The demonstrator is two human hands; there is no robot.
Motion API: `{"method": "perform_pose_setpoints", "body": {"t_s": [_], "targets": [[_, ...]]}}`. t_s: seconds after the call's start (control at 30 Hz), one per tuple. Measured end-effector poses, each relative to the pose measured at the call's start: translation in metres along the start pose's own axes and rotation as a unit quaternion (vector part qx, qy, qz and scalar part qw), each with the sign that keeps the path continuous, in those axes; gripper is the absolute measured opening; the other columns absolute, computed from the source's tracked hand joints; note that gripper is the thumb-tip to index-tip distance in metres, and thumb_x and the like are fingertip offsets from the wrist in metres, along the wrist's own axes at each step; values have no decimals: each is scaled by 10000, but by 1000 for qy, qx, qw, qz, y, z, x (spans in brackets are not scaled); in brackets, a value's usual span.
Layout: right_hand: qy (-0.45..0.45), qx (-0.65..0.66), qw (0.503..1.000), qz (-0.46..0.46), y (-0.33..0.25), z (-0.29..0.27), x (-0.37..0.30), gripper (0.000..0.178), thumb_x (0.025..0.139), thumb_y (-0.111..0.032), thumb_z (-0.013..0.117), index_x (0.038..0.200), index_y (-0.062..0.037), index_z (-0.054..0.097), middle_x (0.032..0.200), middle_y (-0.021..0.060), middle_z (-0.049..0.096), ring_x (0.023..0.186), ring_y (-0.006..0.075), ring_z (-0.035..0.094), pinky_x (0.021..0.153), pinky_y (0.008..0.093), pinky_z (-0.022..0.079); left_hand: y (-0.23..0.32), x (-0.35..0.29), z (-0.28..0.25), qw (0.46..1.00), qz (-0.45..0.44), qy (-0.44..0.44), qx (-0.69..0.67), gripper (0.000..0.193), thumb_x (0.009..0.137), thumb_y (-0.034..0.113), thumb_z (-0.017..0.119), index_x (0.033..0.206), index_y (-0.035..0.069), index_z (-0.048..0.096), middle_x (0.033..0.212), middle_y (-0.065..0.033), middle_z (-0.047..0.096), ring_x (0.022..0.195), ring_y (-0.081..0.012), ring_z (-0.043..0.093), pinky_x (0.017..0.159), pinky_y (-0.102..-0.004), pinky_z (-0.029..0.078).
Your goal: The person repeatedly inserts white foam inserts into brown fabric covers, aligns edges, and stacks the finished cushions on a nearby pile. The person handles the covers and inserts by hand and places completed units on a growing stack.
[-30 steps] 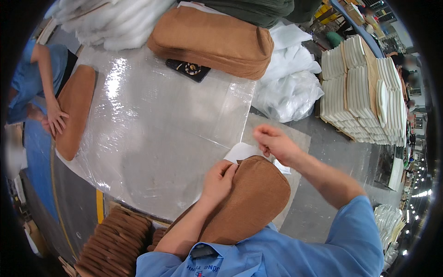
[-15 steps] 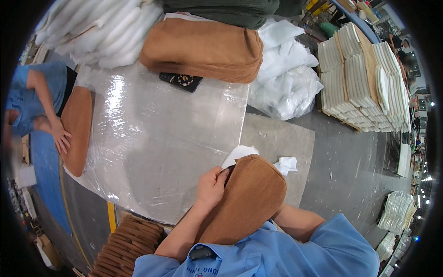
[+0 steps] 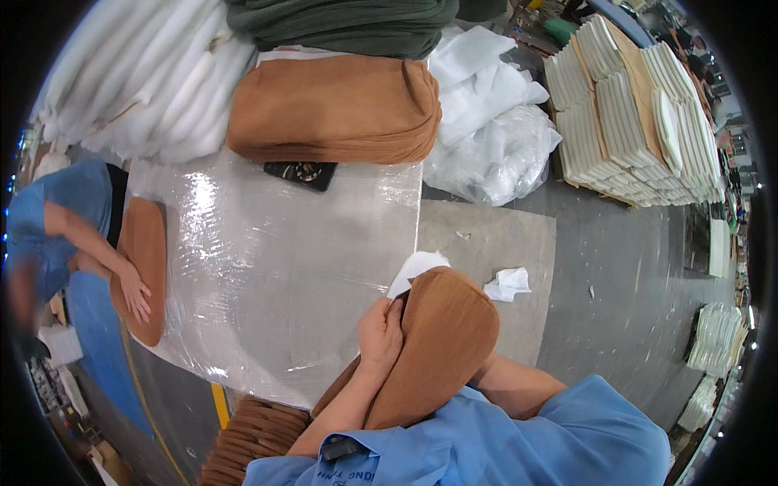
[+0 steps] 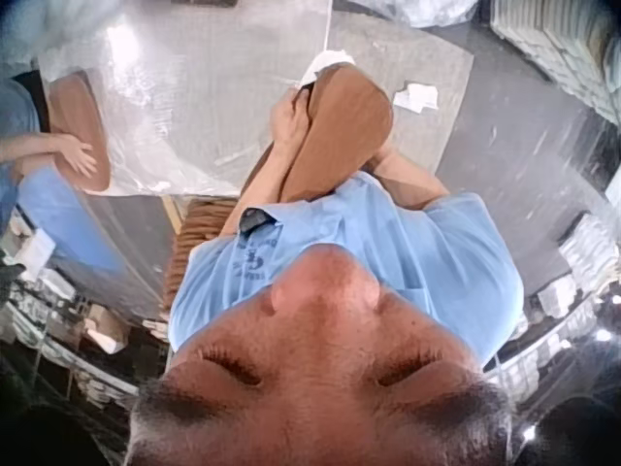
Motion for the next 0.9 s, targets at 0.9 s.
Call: {"method": "perform_pose_setpoints", "body": {"t_s": [0.9], "targets": [[-145,111,983,23,-1,60,53,468,1097,-447,541,1363,-67,603,1225,48,665,1109,143,627,970,323,522,-22,34,7,994,-31,-90,45,334,1077,288,551,889,13,561,798,-256,626,767,-495,605,664,-519,468]]}}
Point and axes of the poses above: each hand's wrist, its own x-axis towards the middle knuckle, its own z-axis out of the palm, y = z × x, the point moved 6 cm from there along x, towards the middle knuckle
